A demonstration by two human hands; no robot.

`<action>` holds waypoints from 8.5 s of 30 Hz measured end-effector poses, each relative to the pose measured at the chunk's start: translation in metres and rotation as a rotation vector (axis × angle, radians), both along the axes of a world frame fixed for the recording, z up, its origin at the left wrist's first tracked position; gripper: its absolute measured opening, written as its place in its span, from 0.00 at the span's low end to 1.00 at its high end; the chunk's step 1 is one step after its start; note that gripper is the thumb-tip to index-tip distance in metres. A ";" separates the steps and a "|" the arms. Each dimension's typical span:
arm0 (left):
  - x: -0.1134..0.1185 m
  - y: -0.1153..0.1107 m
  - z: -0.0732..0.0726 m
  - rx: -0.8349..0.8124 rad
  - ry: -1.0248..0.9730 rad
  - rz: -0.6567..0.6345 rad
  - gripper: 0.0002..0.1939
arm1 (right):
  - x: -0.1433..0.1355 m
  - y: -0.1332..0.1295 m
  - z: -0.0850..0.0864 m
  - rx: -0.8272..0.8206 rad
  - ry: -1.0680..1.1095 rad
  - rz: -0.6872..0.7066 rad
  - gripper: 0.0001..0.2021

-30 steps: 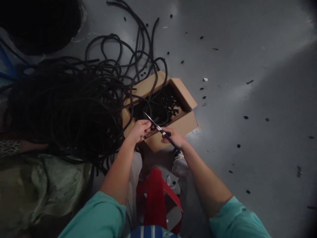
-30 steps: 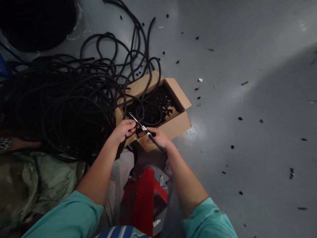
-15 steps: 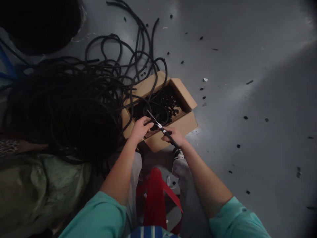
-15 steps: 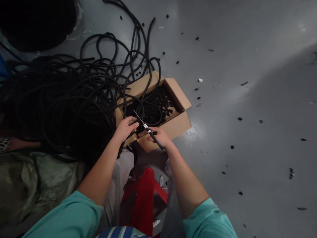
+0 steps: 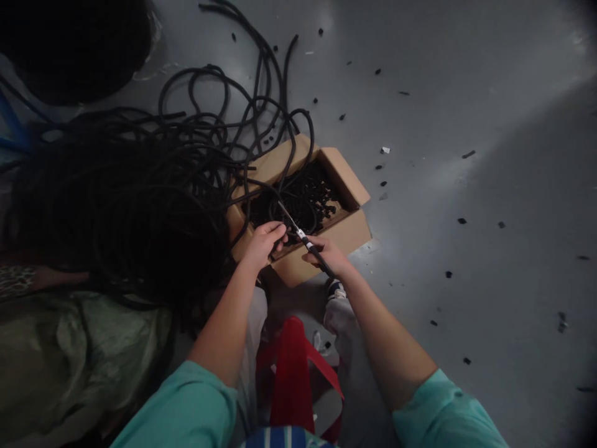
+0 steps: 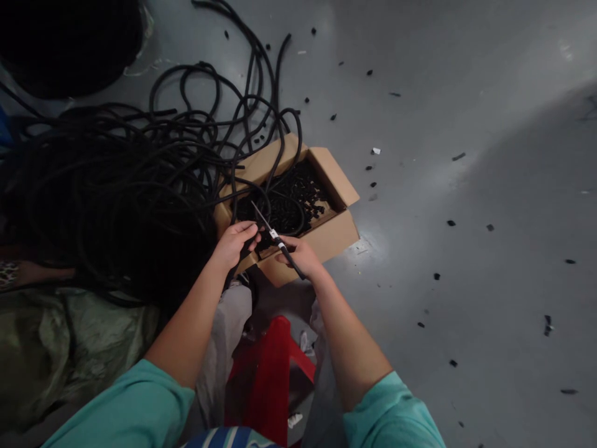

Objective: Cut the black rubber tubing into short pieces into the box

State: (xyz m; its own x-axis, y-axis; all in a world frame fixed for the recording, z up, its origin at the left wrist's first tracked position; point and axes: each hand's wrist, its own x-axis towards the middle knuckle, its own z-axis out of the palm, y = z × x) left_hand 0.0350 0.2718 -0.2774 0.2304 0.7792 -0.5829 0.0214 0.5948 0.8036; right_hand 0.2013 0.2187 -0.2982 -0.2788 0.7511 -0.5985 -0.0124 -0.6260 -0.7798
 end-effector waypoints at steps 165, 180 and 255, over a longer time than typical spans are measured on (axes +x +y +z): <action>0.015 -0.004 -0.006 0.478 0.625 -0.437 0.12 | 0.022 -0.007 -0.004 0.136 -0.130 0.101 0.24; 0.003 0.000 -0.013 0.437 0.786 -0.432 0.14 | 0.011 -0.002 0.000 -0.011 -0.119 0.130 0.19; 0.022 -0.001 -0.011 -0.044 -0.001 0.180 0.06 | 0.006 0.004 0.004 -0.121 0.062 -0.196 0.23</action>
